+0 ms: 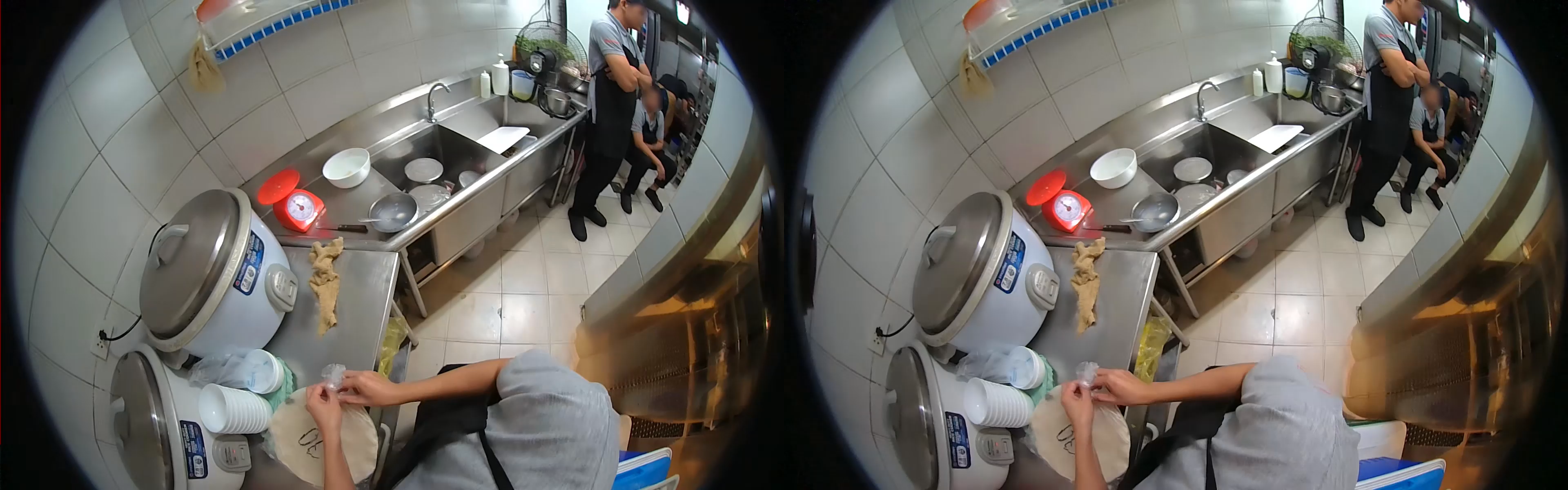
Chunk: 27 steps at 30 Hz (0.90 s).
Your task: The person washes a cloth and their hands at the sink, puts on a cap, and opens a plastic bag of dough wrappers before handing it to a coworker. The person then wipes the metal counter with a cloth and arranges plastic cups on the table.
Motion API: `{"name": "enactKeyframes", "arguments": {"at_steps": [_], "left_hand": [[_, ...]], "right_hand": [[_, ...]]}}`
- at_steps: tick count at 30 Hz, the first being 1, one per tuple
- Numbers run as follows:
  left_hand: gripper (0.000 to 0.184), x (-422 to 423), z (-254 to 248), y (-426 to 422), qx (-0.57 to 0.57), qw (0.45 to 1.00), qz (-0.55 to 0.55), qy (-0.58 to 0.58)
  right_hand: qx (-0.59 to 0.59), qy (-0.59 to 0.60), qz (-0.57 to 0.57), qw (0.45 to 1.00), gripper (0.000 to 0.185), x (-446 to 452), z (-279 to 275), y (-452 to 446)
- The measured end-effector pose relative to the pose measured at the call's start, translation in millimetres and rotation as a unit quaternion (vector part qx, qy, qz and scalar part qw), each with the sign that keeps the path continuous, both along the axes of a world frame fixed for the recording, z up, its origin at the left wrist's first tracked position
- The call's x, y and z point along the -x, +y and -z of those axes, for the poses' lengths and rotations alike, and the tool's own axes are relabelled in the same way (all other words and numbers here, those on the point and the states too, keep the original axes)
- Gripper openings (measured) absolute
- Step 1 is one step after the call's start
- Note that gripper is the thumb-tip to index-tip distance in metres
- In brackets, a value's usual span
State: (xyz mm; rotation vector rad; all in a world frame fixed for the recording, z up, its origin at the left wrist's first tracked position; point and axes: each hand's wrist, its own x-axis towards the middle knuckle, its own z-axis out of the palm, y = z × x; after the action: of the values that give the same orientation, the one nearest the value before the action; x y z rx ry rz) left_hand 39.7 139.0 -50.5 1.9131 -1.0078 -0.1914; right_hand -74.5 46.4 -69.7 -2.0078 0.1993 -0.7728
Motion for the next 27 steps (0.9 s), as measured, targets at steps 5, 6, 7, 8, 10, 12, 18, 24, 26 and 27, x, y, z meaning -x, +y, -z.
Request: {"name": "enactKeyframes", "arguments": {"at_steps": [5,6,7,8,10,12,18,24,26,27], "left_hand": [[0.009,-9.1,27.0,1.0,-0.022,0.995,-0.003,0.093],[0.009,-8.3,28.9,-0.8,-0.012,0.993,-0.014,0.116],[0.01,-7.9,29.9,-2.0,-0.001,0.99,-0.026,0.138],[0.01,-7.3,30.0,-0.9,0.011,0.989,-0.032,0.147],[0.011,0.3,21.6,-1.9,0.033,0.985,-0.045,0.165],[0.011,4.2,18.0,-2.3,0.022,0.991,-0.068,0.109],[0.009,7.9,19.4,-0.9,0.03,0.997,-0.068,-0.004],[0.012,-8.1,40.5,8.2,0.072,0.995,0.005,0.072],[0.017,-13.1,46.8,7.9,0.028,0.991,0.007,0.128],[0.017,-13.4,46.8,7.9,0.003,0.991,-0.002,0.133]], "right_hand": [[-0.069,0.027,0.019,0.997,0.023,-8.9,15.8,-1.2],[-0.069,0.06,0.038,0.995,0.023,-7.5,11.5,1.0],[-0.089,0.036,0.061,0.994,0.022,-7.8,10.8,2.9],[-0.112,0.01,0.083,0.99,0.022,-9.8,11.7,8.8],[-0.161,-0.008,0.106,0.981,0.021,-14.8,12.5,15.0],[-0.212,0.008,0.112,0.971,0.021,-19.0,14.1,13.6],[-0.174,0.103,0.106,0.974,0.022,-21.2,16.6,-5.8],[-0.138,0.093,0.078,0.983,0.019,-26.0,19.7,-4.0],[-0.097,0.084,0.056,0.99,0.02,-25.1,23.6,-3.7],[-0.051,0.072,0.041,0.995,0.022,-22.0,19.6,-6.8]]}}
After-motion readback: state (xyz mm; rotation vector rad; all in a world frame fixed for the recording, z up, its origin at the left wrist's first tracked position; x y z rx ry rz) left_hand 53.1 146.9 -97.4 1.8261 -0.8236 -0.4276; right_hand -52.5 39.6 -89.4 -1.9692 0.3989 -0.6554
